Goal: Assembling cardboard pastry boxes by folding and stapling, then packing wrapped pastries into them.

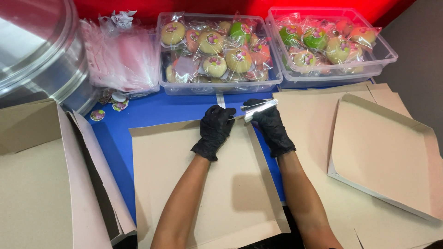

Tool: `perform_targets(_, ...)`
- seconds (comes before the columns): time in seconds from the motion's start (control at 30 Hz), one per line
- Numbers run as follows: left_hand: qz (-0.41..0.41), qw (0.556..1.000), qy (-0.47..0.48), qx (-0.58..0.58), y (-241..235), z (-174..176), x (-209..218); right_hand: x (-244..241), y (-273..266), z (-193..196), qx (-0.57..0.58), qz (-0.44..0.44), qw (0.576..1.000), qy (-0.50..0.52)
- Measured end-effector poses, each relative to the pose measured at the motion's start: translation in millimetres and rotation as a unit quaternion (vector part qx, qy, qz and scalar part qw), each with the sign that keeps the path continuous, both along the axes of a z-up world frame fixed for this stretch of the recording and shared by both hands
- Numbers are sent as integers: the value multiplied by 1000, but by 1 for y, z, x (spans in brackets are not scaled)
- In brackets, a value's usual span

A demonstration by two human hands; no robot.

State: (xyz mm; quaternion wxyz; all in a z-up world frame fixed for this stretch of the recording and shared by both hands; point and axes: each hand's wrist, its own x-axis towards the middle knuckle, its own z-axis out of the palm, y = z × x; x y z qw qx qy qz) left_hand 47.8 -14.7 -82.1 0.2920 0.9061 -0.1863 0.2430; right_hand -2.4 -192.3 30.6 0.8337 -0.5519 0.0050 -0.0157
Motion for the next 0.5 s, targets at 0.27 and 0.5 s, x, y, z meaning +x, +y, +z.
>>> perform_targets(0.27,14,998,-39,-41,0,10,-10,-11,14,13,-274,-19,940,-200)
perform_targets(0.5,-7,998,-54,-45,4,15,-10,-16,22,24,-336,-15,906,-256)
